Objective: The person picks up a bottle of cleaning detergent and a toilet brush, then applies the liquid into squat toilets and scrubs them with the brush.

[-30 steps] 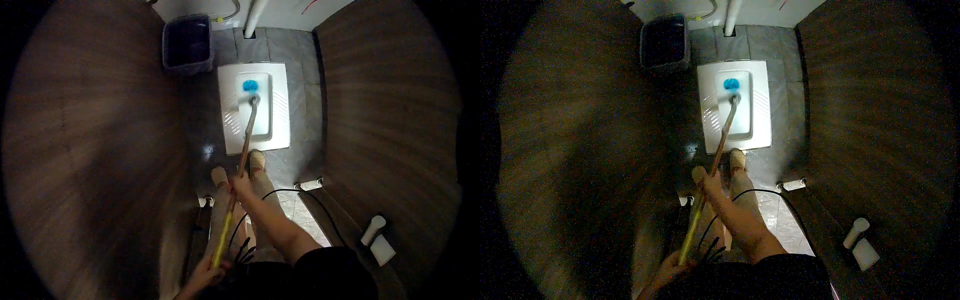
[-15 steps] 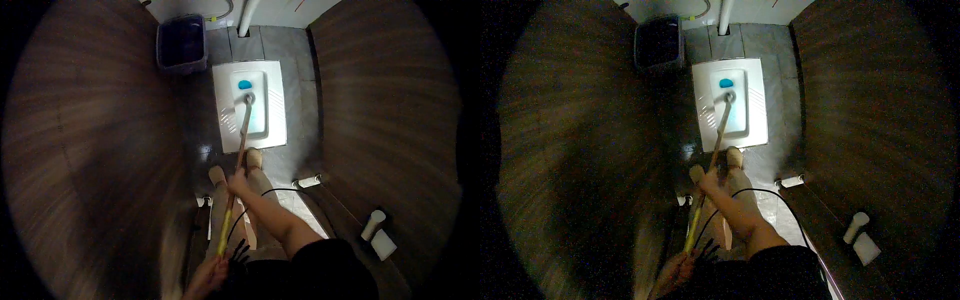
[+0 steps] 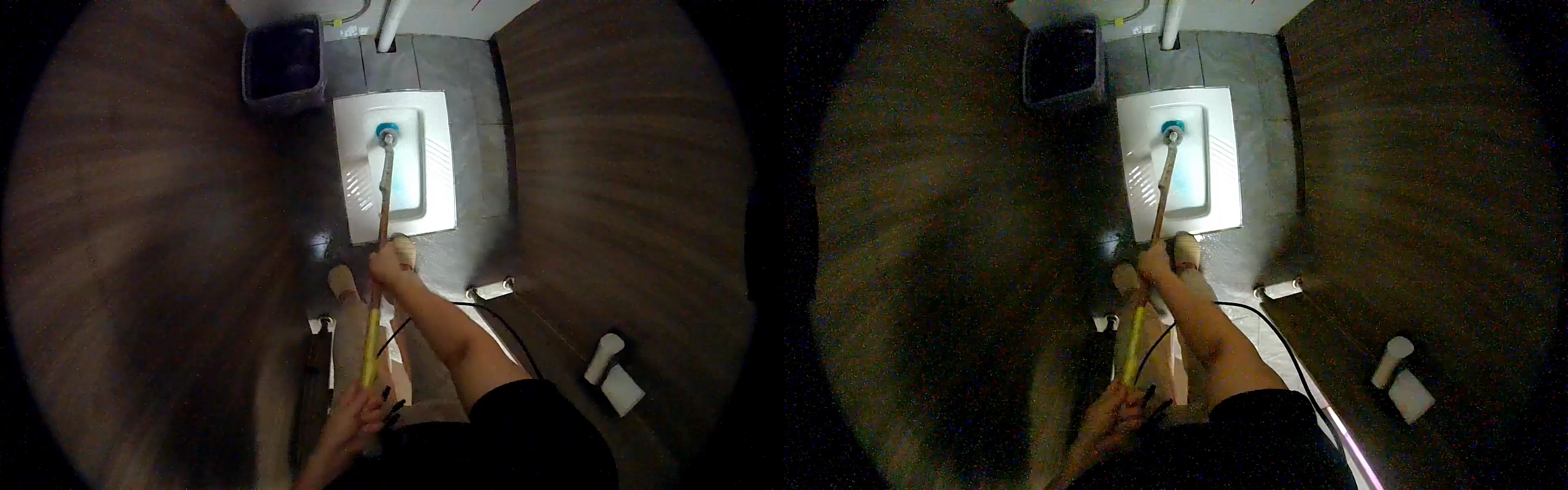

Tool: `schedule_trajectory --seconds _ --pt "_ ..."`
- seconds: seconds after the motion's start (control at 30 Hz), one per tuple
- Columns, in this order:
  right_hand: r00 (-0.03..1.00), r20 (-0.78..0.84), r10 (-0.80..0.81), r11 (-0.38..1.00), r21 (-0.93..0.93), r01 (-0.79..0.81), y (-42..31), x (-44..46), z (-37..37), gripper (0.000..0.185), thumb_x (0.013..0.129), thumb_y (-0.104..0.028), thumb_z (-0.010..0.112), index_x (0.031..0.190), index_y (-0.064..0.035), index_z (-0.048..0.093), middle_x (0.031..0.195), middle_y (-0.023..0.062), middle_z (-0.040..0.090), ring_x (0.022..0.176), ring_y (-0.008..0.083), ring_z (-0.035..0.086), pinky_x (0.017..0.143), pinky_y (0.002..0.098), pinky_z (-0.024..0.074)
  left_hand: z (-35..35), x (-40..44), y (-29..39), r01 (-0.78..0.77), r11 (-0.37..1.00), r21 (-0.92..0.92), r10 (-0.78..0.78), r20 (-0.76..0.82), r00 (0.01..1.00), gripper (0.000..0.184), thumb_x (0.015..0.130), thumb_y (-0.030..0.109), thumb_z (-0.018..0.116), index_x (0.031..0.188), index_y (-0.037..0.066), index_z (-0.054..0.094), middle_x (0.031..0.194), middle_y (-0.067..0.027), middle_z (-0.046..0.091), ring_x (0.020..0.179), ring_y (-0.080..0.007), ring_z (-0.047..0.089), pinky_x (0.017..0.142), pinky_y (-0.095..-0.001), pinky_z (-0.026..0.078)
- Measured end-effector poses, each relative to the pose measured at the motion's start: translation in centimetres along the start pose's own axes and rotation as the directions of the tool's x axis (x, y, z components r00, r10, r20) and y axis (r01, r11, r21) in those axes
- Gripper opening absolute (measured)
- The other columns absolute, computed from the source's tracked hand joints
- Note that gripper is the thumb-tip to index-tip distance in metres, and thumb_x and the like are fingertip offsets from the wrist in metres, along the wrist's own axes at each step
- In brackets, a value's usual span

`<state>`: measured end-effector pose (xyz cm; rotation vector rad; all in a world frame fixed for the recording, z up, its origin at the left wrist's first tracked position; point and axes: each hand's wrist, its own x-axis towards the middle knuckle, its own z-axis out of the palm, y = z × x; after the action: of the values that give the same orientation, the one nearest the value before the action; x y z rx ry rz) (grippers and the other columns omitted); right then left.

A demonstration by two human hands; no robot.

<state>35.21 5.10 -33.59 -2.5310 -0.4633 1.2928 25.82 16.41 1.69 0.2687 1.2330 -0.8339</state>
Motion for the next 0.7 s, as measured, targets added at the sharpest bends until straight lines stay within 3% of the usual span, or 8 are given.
schedule_trajectory --seconds 0.07,0.13,0.23,0.33,0.43,0.5,0.63,0.7 --pt "0.98 -0.079 0.184 0.935 0.322 -0.15 -2.8 -2.9 1.6 0.052 0.063 -0.019 0.059 0.097 0.0062 0.029 0.085 0.0212 0.049 0.075 0.033 0.051 0.06 0.0352 0.0426 -0.3 -0.9 0.4 0.009 0.996 0.086 0.0 -0.093 0.996 0.023 0.081 0.021 0.039 0.103 0.014 0.032 0.068 0.0001 0.043 0.055 -0.0072 0.041 0.043 -0.0167 0.034" --pt "0.848 -0.055 0.527 0.52 0.81 -0.271 -8.6 -9.4 -3.6 0.053 0.062 -0.018 0.06 0.095 0.0065 0.028 0.084 0.0201 0.049 0.075 0.0315 0.051 0.059 0.0356 0.043 -1.2 -2.4 0.4 0.029 0.994 0.11 -0.008 -0.179 0.984 0.027 0.081 0.02 0.039 0.106 0.014 0.031 0.068 -0.0002 0.042 0.054 -0.0076 0.041 0.042 -0.0166 0.034" --pt "0.877 -0.094 0.471 0.49 0.854 -0.172 -8.4 -8.1 -6.8 0.051 0.068 -0.017 0.047 0.107 0.0073 0.025 0.081 0.0193 0.05 0.089 0.0328 0.045 0.073 0.0382 0.0364 -2.2 -3.6 0.5 0.034 0.986 0.164 0.014 -0.286 0.958 0.032 0.081 0.019 0.04 0.11 0.015 0.028 0.068 -0.0008 0.042 0.054 -0.0081 0.04 0.042 -0.0164 0.033" --pt "0.879 0.19 0.438 0.278 0.901 -0.333 -5.6 -5.2 -13.0 0.048 0.068 -0.014 0.047 0.106 0.0056 0.026 0.091 0.0229 0.045 0.09 0.034 0.044 0.071 0.038 0.0384 1.5 0.9 1.7 -0.064 0.997 -0.038 0.065 0.026 0.998 0.04 0.08 0.019 0.041 0.116 0.017 0.023 0.069 -0.002 0.042 0.054 -0.0089 0.041 0.041 -0.017 0.033" --pt "0.868 0.332 0.369 0.319 0.832 -0.453 -4.6 -4.7 -9.1 0.045 0.067 -0.013 0.048 0.105 0.0032 0.027 0.097 0.0239 0.042 0.088 0.0353 0.045 0.066 0.0373 0.0413 0.1 -0.9 0.8 0.001 0.997 0.074 0.005 -0.09 0.996 0.042 0.081 0.018 0.04 0.118 0.02 0.02 0.069 -0.0034 0.042 0.053 -0.0089 0.041 0.039 -0.0174 0.032" --pt "0.854 -0.017 0.519 0.365 0.908 -0.204 -7.5 -7.4 -4.4 0.036 0.068 -0.012 0.048 0.097 0.0028 0.033 0.096 0.0227 0.043 0.084 0.0346 0.048 0.062 0.0373 0.0425 -0.1 -0.6 1.4 -0.001 0.996 0.088 0.011 -0.115 0.993 0.043 0.081 0.018 0.04 0.119 0.021 0.02 0.069 -0.0035 0.042 0.052 -0.0088 0.041 0.039 -0.0174 0.032" --pt "0.87 0.011 0.493 0.517 0.801 -0.302 -5.5 -3.7 -7.7 0.035 0.067 -0.012 0.049 0.095 0.0034 0.035 0.1 0.0214 0.041 0.083 0.0311 0.049 0.06 0.0352 0.0432 -0.2 -0.6 1.8 -0.019 0.988 0.15 0.051 -0.207 0.977 0.044 0.081 0.017 0.039 0.12 0.023 0.018 0.069 -0.0039 0.041 0.05 -0.0086 0.039 0.038 -0.0173 0.031" --pt "0.894 0.188 0.407 0.328 0.884 -0.334 -1.1 2.1 -9.3 0.013 0.07 -0.01 0.047 0.072 0.0029 0.043 0.07 0.0174 0.047 0.056 0.027 0.051 0.041 0.0369 0.0414 3.7 3.4 3.9 -0.112 0.963 0.246 0.142 -0.109 0.984 0.046 0.081 0.017 0.039 0.121 0.023 0.017 0.07 -0.0036 0.042 0.051 -0.0082 0.038 0.038 -0.0169 0.031"
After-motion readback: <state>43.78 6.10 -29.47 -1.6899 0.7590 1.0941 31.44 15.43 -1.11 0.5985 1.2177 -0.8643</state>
